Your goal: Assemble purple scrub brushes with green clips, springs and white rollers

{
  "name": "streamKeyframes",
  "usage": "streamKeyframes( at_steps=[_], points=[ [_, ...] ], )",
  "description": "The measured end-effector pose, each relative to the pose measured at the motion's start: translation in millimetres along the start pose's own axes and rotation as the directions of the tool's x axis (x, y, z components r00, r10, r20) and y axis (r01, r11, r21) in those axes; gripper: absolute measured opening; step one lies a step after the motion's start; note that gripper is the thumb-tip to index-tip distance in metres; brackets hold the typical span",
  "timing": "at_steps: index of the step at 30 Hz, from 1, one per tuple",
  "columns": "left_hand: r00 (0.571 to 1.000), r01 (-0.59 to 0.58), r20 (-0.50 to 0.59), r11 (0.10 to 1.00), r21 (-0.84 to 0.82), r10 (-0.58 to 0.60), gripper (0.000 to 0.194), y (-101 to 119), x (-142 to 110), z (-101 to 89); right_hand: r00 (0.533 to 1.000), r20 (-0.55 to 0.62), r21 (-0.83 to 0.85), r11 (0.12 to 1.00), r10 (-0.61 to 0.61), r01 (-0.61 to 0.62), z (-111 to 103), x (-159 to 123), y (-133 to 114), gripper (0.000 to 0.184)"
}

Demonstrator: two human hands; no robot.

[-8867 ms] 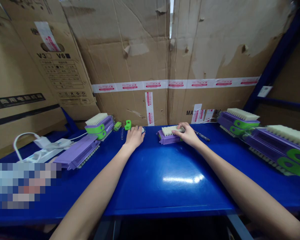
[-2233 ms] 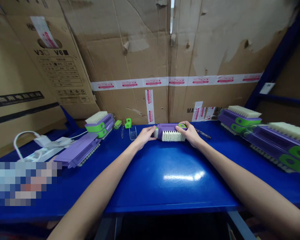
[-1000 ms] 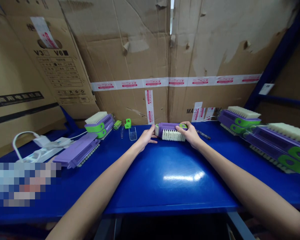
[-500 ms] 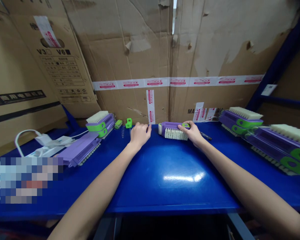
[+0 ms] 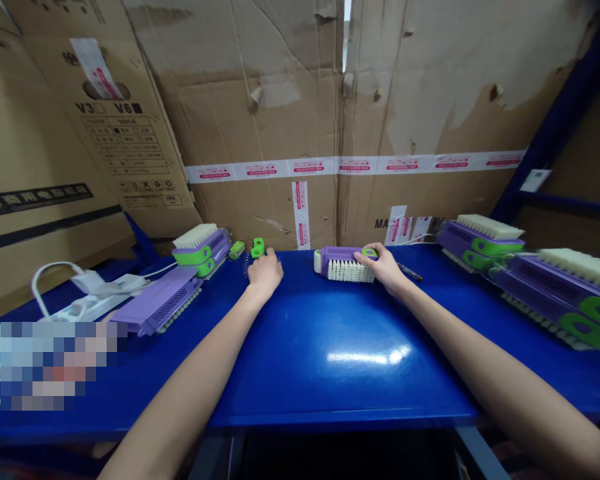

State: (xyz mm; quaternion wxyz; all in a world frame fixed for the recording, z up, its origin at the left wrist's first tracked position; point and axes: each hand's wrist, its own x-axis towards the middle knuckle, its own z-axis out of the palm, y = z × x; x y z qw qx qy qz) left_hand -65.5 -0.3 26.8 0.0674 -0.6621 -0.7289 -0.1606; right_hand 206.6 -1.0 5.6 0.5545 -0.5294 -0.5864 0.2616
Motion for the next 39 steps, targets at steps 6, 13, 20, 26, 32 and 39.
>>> streamKeyframes(
  at_steps=[6, 13, 20, 26, 32, 39],
  points=[
    [0.982, -0.179, -0.1, 0.956, -0.233, 0.159, 0.061, 5, 3, 13.4, 0.995, 0.1, 0.013, 1.0, -0.014, 0.012, 4, -4, -3, 0.045],
    [0.972, -0.234, -0.11, 0.905, -0.354, 0.208, 0.034, 11, 3, 16.8, 0.989, 0.147, 0.071, 0.997, 0.0, -0.011, 6, -7, -5, 0.047],
    [0.972, -0.211, -0.032, 0.799, -0.564, 0.234, 0.043, 15, 2, 21.9, 0.988, 0.152, 0.114, 0.993, 0.008, -0.026, 6, -6, -3, 0.046],
    [0.969, -0.222, -0.077, 0.696, -0.683, 0.234, 0.059, 18, 4, 26.8, 0.984, 0.175, 0.158, 0.986, 0.022, -0.05, 6, -7, -4, 0.044],
    [0.93, -0.36, -0.177, 0.701, -0.616, 0.322, 0.066, 15, 1, 27.0, 0.986, 0.162, 0.266, 0.96, 0.046, -0.088, 9, -6, -1, 0.044],
    [0.883, -0.433, -0.193, 0.585, -0.686, 0.428, 0.061, 19, 0, 37.2, 0.986, 0.151, 0.319, 0.94, 0.074, -0.119, 10, -7, -2, 0.045]
  ],
)
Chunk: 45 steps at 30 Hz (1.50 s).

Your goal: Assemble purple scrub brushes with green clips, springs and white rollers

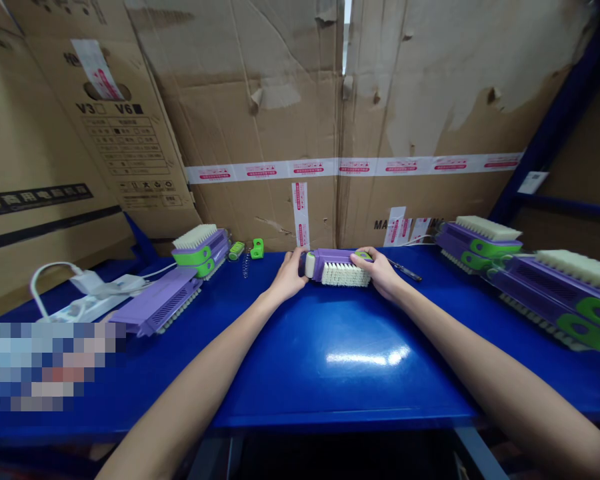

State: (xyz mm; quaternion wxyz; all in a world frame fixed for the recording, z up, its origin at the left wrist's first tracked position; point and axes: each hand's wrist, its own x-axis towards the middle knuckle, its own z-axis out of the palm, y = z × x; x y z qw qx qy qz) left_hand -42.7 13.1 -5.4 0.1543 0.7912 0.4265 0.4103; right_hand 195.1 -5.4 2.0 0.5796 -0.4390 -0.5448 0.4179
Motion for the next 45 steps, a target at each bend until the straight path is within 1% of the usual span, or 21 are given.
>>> streamKeyframes(
  at_steps=[4, 9, 12, 17, 21, 26, 28, 31, 33, 36, 40, 45],
  points=[
    [0.998, 0.057, 0.006, 0.984, -0.171, -0.057, 0.063, 1, 1, 5.4, 1.0, -0.024, 0.005, 1.0, 0.008, -0.008, 1, 0, -1, 0.047],
    [0.994, 0.102, 0.009, 0.91, -0.401, -0.108, 0.066, 5, 1, 11.1, 0.999, -0.051, 0.006, 1.0, 0.007, -0.007, 2, 0, -2, 0.046],
    [0.994, 0.095, 0.002, 0.873, -0.479, -0.107, 0.065, 6, 1, 13.3, 0.998, -0.057, -0.015, 1.0, 0.0, 0.0, 1, 0, -1, 0.046],
    [0.996, 0.067, -0.014, 0.829, -0.555, -0.09, 0.058, 4, 2, 15.2, 0.998, -0.065, -0.042, 0.999, -0.012, 0.009, -1, 1, 0, 0.045],
    [0.996, 0.062, -0.01, 0.801, -0.595, -0.085, 0.056, 2, 2, 14.9, 0.998, -0.063, -0.07, 0.997, -0.013, 0.009, -1, 0, -1, 0.045],
    [0.992, 0.108, 0.011, 0.787, -0.608, -0.127, 0.058, 4, 4, 11.7, 0.997, -0.068, -0.137, 0.99, -0.028, 0.018, 0, -1, -3, 0.046],
    [0.99, 0.131, 0.035, 0.778, -0.615, -0.139, 0.064, 5, 5, 9.8, 0.996, -0.072, -0.174, 0.984, -0.043, 0.03, 0, -1, -3, 0.047],
    [0.982, 0.19, 0.109, 0.775, -0.602, -0.156, 0.071, 5, 5, 6.6, 0.995, -0.08, -0.198, 0.979, -0.053, 0.036, 0, -1, -4, 0.048],
    [0.974, 0.225, 0.155, 0.786, -0.576, -0.165, 0.07, 4, 4, 4.4, 0.995, -0.083, -0.202, 0.979, -0.051, 0.033, 1, -2, -5, 0.049],
    [0.969, 0.24, 0.184, 0.799, -0.551, -0.165, 0.067, 4, 3, 1.5, 0.996, -0.082, -0.201, 0.979, -0.048, 0.03, 1, -2, -6, 0.049],
    [0.97, 0.237, 0.183, 0.806, -0.542, -0.162, 0.066, 6, 2, -0.9, 0.995, -0.081, -0.187, 0.982, -0.057, 0.041, -1, -1, -4, 0.048],
    [0.971, 0.233, 0.183, 0.797, -0.558, -0.155, 0.066, 5, 1, -1.0, 0.997, -0.059, -0.111, 0.993, -0.052, 0.045, -3, -1, 0, 0.046]
  ],
)
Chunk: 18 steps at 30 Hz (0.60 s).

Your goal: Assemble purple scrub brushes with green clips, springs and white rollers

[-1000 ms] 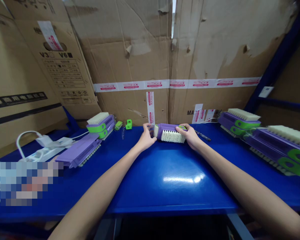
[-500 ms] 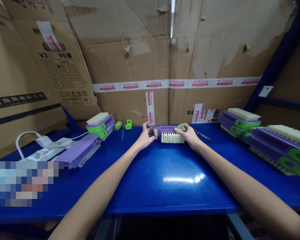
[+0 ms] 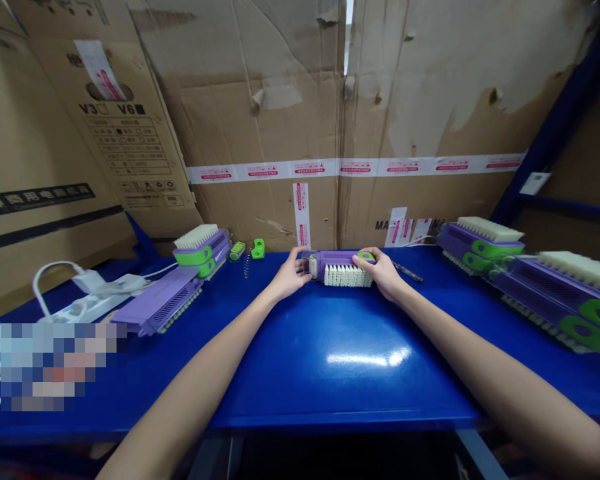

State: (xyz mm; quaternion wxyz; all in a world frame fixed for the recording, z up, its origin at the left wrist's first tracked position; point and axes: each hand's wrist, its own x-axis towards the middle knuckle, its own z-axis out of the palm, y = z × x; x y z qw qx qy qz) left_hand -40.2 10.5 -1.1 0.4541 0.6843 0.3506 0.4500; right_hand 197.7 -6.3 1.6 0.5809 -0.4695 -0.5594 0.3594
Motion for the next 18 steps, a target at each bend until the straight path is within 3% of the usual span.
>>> streamKeyframes(
  at_steps=[12, 18],
  points=[
    [1.0, 0.006, 0.007, 1.0, -0.011, -0.006, 0.066, 5.1, -2.0, -1.6, 1.0, -0.005, -0.075, 0.997, -0.029, 0.029, 0.8, -3.7, -2.1, 0.046],
    [1.0, 0.014, 0.001, 1.0, -0.009, -0.014, 0.068, 6.7, -1.1, -4.9, 0.999, -0.043, 0.004, 1.0, 0.016, -0.016, 5.9, -5.7, -3.5, 0.048]
  ],
)
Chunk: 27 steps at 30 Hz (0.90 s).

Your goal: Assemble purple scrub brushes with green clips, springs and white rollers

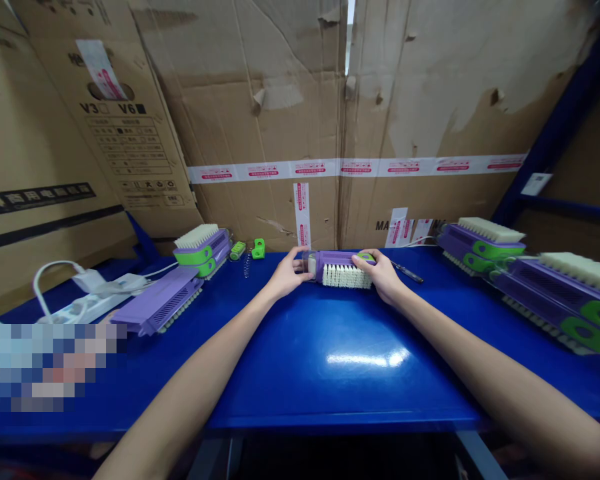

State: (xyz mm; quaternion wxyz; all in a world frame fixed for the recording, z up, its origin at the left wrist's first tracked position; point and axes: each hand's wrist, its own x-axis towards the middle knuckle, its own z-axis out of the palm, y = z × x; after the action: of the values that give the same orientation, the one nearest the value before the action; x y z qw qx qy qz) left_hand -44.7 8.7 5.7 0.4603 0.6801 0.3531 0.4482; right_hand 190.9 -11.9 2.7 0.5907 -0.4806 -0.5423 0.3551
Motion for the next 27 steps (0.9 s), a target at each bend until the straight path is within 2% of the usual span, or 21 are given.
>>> streamKeyframes(
  at_steps=[4, 9, 14, 17, 20, 25, 27],
  points=[
    [1.0, 0.004, -0.015, 1.0, 0.007, -0.004, 0.069, 2.1, -0.5, 3.1, 1.0, -0.011, 0.025, 1.0, 0.015, -0.014, 0.0, 0.0, -1.7, 0.049],
    [0.996, -0.053, -0.056, 0.987, 0.15, 0.062, 0.071, 2.5, -1.6, 7.3, 1.0, -0.006, -0.024, 1.0, -0.013, 0.013, -2.8, 0.3, -1.0, 0.047],
    [0.997, -0.068, -0.03, 0.984, 0.166, 0.074, 0.076, 0.7, -2.9, 8.2, 1.0, 0.012, -0.079, 0.997, -0.018, 0.019, -6.3, 0.3, -3.3, 0.047],
    [0.994, -0.1, -0.022, 0.966, 0.24, 0.108, 0.072, 0.7, -4.8, 8.7, 0.998, 0.012, -0.149, 0.987, -0.054, 0.055, -7.0, -0.6, -5.1, 0.046],
    [0.992, -0.102, -0.036, 0.952, 0.29, 0.117, 0.07, 1.0, -5.9, 9.6, 0.997, 0.027, -0.151, 0.986, -0.069, 0.073, -6.7, -1.3, -4.7, 0.045],
    [0.994, -0.043, -0.089, 0.982, 0.183, 0.06, 0.076, 2.8, -3.6, 8.9, 0.994, 0.017, -0.155, 0.981, -0.111, 0.113, -5.2, -1.7, -2.8, 0.044],
    [0.996, -0.005, -0.093, 0.993, 0.116, 0.016, 0.069, 5.1, -2.6, 8.5, 0.989, 0.003, -0.181, 0.973, -0.147, 0.145, -3.5, -3.5, -4.1, 0.044]
  ],
)
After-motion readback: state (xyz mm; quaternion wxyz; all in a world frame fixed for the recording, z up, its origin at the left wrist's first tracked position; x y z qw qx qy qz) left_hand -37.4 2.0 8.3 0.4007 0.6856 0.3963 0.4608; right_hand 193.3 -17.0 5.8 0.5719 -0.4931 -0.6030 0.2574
